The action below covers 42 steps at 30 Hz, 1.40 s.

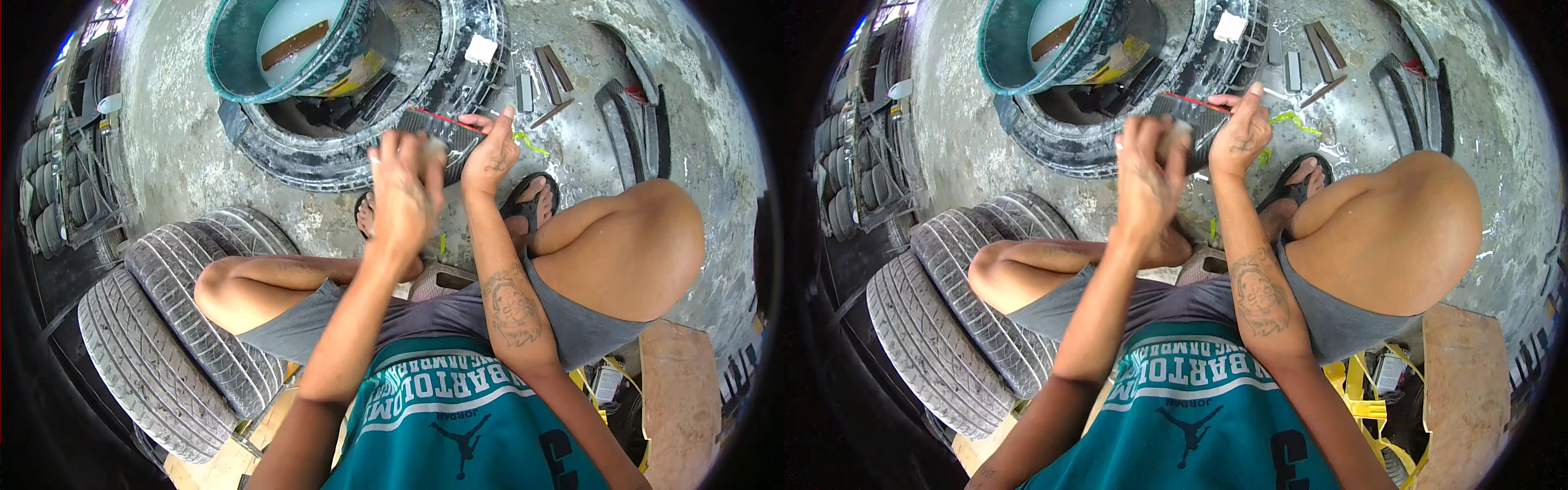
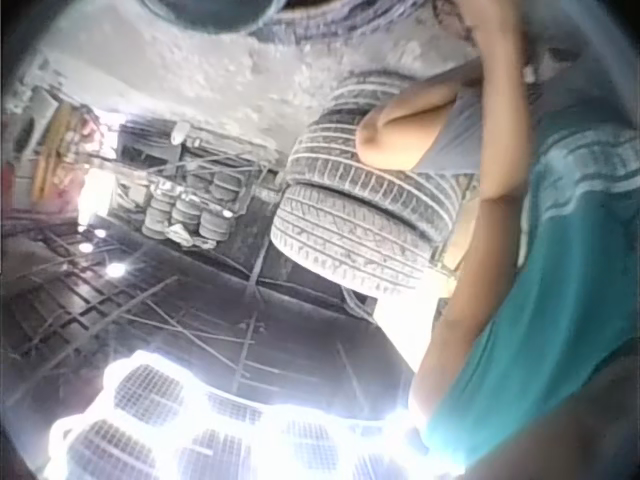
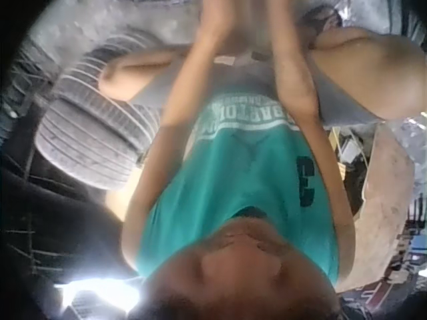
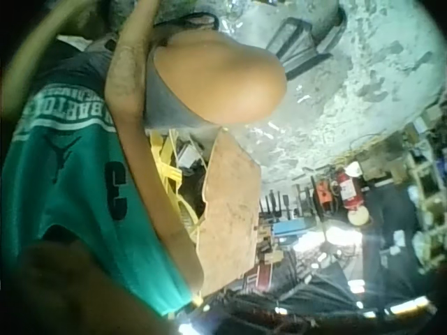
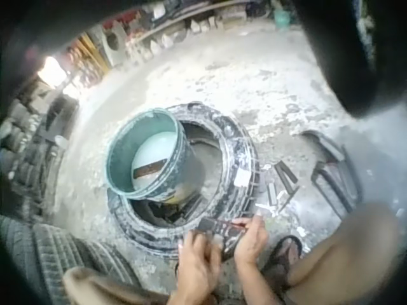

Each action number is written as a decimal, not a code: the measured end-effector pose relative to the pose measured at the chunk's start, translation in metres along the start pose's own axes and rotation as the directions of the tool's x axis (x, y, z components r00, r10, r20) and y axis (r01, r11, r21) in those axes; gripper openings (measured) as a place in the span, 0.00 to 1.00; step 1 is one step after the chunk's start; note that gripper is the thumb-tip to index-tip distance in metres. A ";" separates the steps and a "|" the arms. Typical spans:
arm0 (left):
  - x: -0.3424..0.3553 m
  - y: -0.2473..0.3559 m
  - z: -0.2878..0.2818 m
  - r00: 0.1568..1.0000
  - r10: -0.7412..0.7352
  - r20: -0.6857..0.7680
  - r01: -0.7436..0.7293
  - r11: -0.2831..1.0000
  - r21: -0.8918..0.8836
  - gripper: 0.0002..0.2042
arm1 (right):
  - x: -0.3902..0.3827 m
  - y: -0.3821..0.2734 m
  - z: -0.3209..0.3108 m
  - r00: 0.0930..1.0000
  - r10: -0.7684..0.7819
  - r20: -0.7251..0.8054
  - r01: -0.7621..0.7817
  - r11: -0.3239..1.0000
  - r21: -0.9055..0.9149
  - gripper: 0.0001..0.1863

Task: The recorder uses wet sandpaper and a sanding block to smooth the surface of a black plastic automotive component.

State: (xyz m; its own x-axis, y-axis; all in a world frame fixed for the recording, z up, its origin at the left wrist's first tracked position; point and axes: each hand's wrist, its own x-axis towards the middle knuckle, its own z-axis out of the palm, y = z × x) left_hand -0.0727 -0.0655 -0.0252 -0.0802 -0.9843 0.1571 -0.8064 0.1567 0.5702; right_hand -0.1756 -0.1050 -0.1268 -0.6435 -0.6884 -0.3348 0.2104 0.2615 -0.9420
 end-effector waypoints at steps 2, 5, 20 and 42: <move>0.013 -0.026 -0.005 0.993 -0.083 -0.087 0.088 0.995 0.054 0.10 | -0.008 -0.010 0.010 0.999 -0.015 0.046 0.016 1.000 -0.018 0.41; -0.009 0.007 0.008 1.000 -0.013 -0.009 0.014 0.999 0.033 0.11 | 0.006 0.003 0.001 1.000 -0.011 -0.002 0.011 1.000 -0.002 0.41; 0.003 -0.008 -0.002 0.998 -0.032 -0.055 0.035 0.998 0.056 0.14 | -0.004 -0.005 0.006 1.000 -0.003 0.026 0.003 1.000 -0.009 0.40; 0.008 -0.001 -0.004 0.994 0.059 0.087 -0.056 0.998 -0.039 0.14 | -0.004 -0.008 0.003 0.998 -0.039 0.048 0.042 0.998 -0.043 0.42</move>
State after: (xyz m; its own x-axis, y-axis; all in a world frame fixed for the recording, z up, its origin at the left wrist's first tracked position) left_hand -0.0705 -0.0736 -0.0215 -0.1785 -0.9766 0.1196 -0.7770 0.2145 0.5919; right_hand -0.1726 -0.1060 -0.1184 -0.6150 -0.7300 -0.2982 0.1516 0.2616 -0.9532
